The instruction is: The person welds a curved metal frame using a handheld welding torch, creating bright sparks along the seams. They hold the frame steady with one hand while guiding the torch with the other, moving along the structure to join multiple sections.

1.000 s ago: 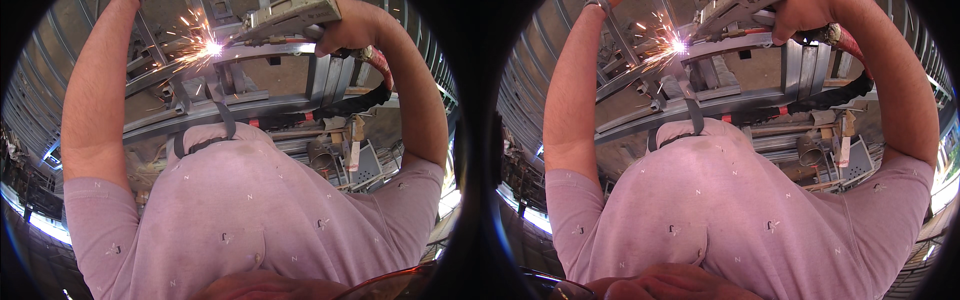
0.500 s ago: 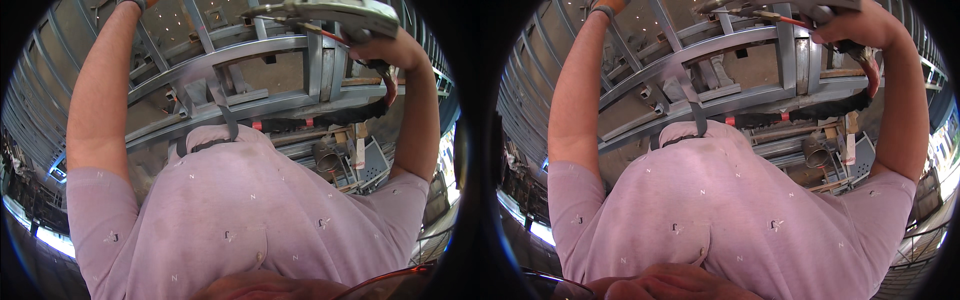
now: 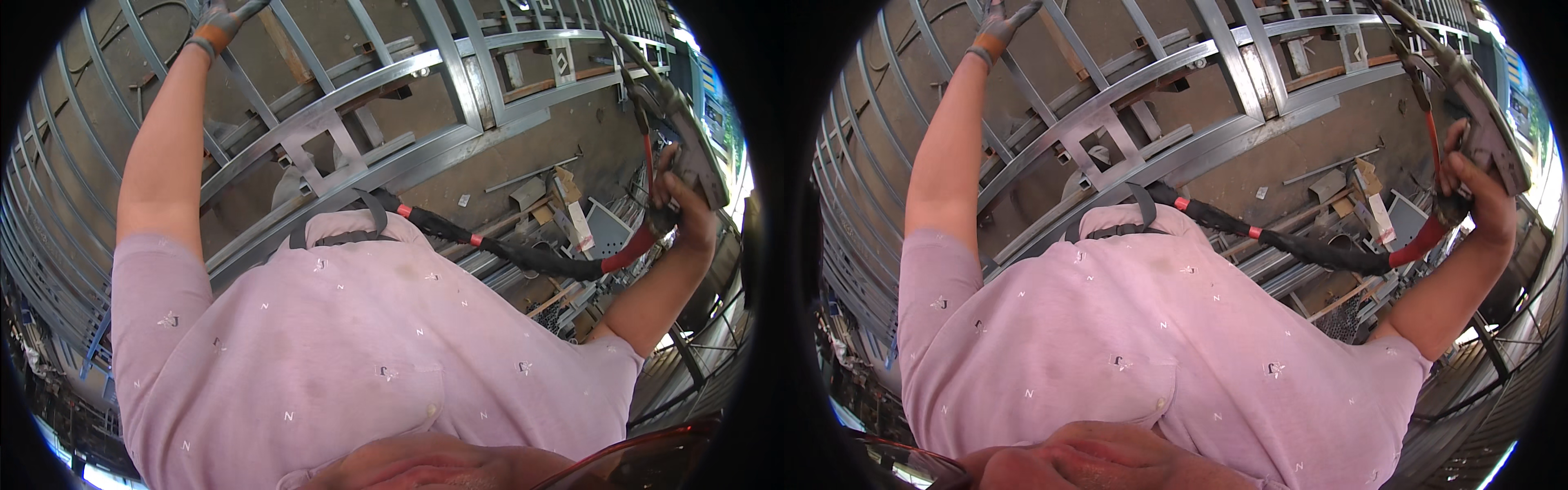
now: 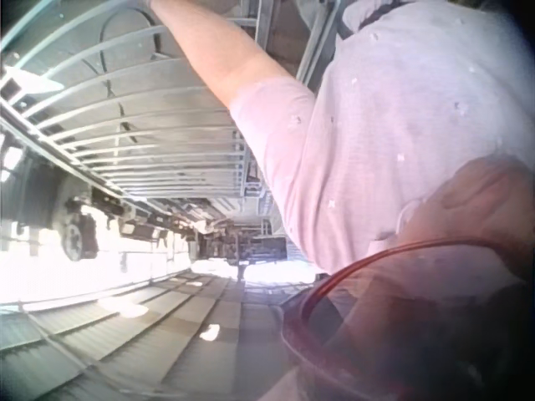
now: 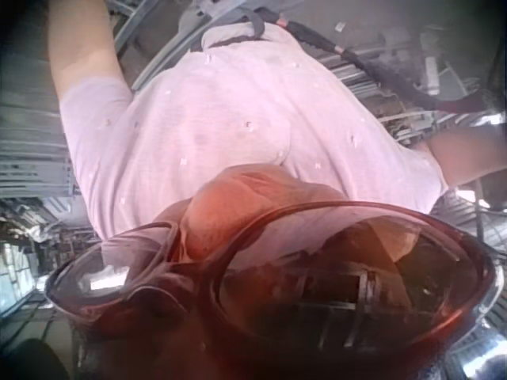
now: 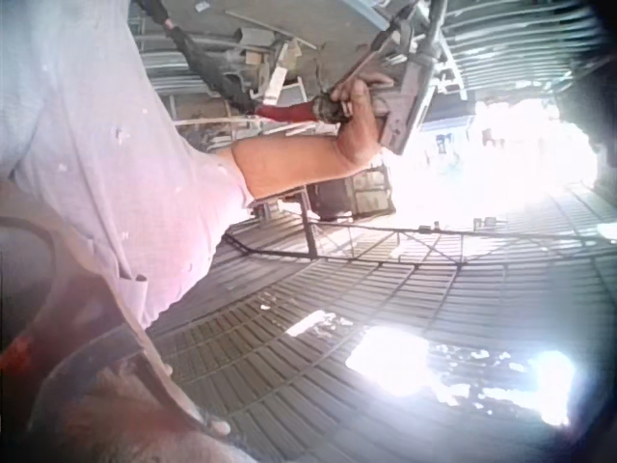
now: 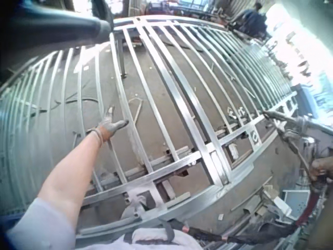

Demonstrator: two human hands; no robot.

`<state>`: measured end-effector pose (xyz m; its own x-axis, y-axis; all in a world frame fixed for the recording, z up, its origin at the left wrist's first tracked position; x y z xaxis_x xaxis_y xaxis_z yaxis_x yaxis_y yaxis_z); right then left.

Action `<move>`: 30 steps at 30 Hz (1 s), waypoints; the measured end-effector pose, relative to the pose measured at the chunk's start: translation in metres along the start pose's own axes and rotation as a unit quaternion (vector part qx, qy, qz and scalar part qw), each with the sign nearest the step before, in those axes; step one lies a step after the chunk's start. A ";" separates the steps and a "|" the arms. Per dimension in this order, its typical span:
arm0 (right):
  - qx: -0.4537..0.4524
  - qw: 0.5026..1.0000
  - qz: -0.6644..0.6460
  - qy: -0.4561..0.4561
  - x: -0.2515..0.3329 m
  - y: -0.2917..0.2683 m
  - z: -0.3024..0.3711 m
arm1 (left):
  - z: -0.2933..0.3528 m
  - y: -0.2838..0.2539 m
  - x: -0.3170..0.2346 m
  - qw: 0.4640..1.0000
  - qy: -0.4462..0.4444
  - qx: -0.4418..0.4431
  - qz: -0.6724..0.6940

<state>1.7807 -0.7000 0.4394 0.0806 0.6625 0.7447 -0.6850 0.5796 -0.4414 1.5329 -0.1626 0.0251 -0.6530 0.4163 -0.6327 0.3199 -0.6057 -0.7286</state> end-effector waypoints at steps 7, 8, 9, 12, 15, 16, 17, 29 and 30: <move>0.077 0.992 -0.069 -0.068 -0.005 0.026 0.058 | 0.170 -0.042 0.034 0.960 0.178 -0.098 0.194; 0.086 0.990 -0.078 -0.078 -0.005 0.040 0.061 | 0.211 -0.043 0.044 0.964 0.129 -0.057 0.228; 0.115 0.987 -0.084 -0.076 -0.008 0.053 0.060 | 0.254 -0.042 0.051 0.964 0.056 0.013 0.258; 0.160 0.978 -0.090 -0.099 -0.011 0.102 0.052 | 0.371 -0.075 0.040 0.990 0.103 0.017 0.095; 0.203 0.965 -0.110 -0.121 0.000 0.151 0.043 | 0.476 -0.048 0.097 0.985 -0.063 0.116 0.115; 0.204 0.963 -0.112 -0.133 0.001 0.161 0.042 | 0.504 -0.046 0.106 0.962 -0.165 0.192 0.107; 0.238 0.953 -0.130 -0.137 -0.003 0.174 0.034 | 0.537 -0.051 0.110 0.959 -0.212 0.186 0.031; 0.374 0.902 0.014 -0.217 -0.037 0.312 0.020 | 0.819 0.102 0.142 0.819 -0.554 0.132 0.074; 0.370 0.897 0.040 -0.237 -0.043 0.324 0.020 | 0.832 0.120 0.139 0.809 -0.569 0.107 0.106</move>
<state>1.5414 -0.5501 0.2745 -0.1867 0.3098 0.9323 -0.9824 -0.0501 -0.1801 0.9092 -0.7422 0.0680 -0.8470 -0.5317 0.0022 0.4605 -0.7356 -0.4969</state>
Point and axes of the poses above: each hand's wrist, its own z-axis away from the middle knuckle, its own y-axis out of the palm, x = y × z, the point moved 5 cm from there along -z, towards the middle knuckle, and after that the axes turned 9 degrees about -z, right-handed, at the moved point
